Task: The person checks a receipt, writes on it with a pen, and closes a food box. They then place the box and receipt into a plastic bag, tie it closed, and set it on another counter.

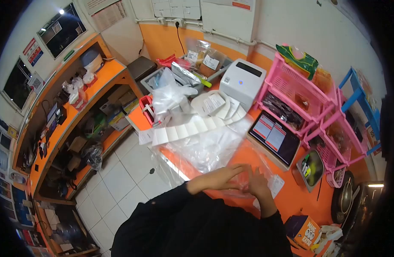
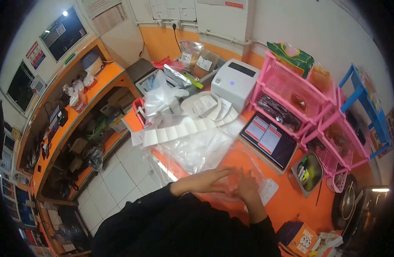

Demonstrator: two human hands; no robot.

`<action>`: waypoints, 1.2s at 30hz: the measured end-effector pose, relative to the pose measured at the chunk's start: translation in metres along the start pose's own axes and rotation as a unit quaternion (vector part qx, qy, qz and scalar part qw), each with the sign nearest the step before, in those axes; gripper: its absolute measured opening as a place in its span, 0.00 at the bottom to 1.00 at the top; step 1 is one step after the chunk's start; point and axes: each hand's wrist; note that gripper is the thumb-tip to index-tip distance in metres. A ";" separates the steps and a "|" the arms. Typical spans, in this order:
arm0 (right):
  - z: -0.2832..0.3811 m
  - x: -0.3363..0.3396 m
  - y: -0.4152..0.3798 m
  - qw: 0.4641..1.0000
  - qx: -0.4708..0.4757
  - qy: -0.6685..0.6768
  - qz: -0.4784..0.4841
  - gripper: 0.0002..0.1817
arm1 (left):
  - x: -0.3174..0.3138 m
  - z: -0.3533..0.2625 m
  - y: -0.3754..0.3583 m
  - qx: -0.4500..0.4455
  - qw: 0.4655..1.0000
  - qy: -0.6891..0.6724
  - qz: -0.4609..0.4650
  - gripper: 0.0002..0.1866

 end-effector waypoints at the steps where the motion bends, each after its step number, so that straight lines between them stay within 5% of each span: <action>1: -0.001 0.011 0.005 0.999 0.027 0.021 0.027 0.38 | 0.035 -0.018 0.000 0.035 0.983 -0.177 0.012 0.30; 3: 0.000 0.043 0.012 0.991 0.083 0.059 0.088 0.31 | 0.095 0.004 -0.015 0.075 0.973 -0.215 -0.031 0.23; 4: 0.005 0.061 0.013 0.989 0.094 0.089 0.069 0.28 | 0.123 0.020 -0.021 0.098 0.974 -0.147 -0.140 0.20; 6: 0.018 0.101 0.017 0.981 0.116 0.151 0.029 0.23 | 0.173 0.081 -0.032 0.134 0.938 0.084 -0.310 0.17; 8: 0.044 0.139 0.034 0.972 0.145 0.185 -0.032 0.22 | 0.208 0.134 -0.038 0.180 0.855 0.308 -0.376 0.14; 11: 0.094 0.174 0.065 0.951 0.167 0.238 -0.103 0.21 | 0.235 0.198 -0.051 0.261 0.867 0.404 -0.128 0.12; 15: 0.141 0.197 0.114 0.917 0.245 0.284 -0.136 0.19 | 0.261 0.177 -0.040 0.300 0.877 0.144 -0.347 0.13; 20: 0.185 0.214 0.169 0.893 0.276 0.294 -0.199 0.19 | 0.294 0.193 -0.031 0.194 0.886 -0.133 -0.399 0.15; 23: 0.200 0.217 0.199 0.870 0.301 0.289 -0.264 0.15 | 0.305 0.177 -0.023 0.257 0.876 -0.142 -0.384 0.13; 26: 0.214 0.207 0.235 0.871 0.297 0.279 -0.273 0.12 | 0.296 0.211 -0.030 0.203 0.898 -0.035 -0.390 0.12; 28: 0.219 0.191 0.268 0.887 0.269 0.268 -0.264 0.12 | 0.288 0.216 -0.036 0.226 0.918 0.078 -0.316 0.11; 31: 0.232 0.165 0.298 0.820 0.292 0.157 -0.467 0.12 | 0.274 0.217 -0.040 0.233 0.937 0.148 -0.214 0.16; 34: 0.225 0.155 0.318 0.852 0.324 0.079 -0.404 0.12 | 0.258 0.218 -0.041 0.236 0.941 0.176 -0.169 0.25; 36: 0.218 0.163 0.327 0.850 0.321 0.213 -0.360 0.10 | 0.256 0.211 -0.038 0.254 0.935 0.197 -0.147 0.25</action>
Point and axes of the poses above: each hand's wrist, its own y-axis towards the middle knuckle, its own x-axis out of the back of the hand, z = x × y, and after that the axes turned 4 degrees about -z, right-handed
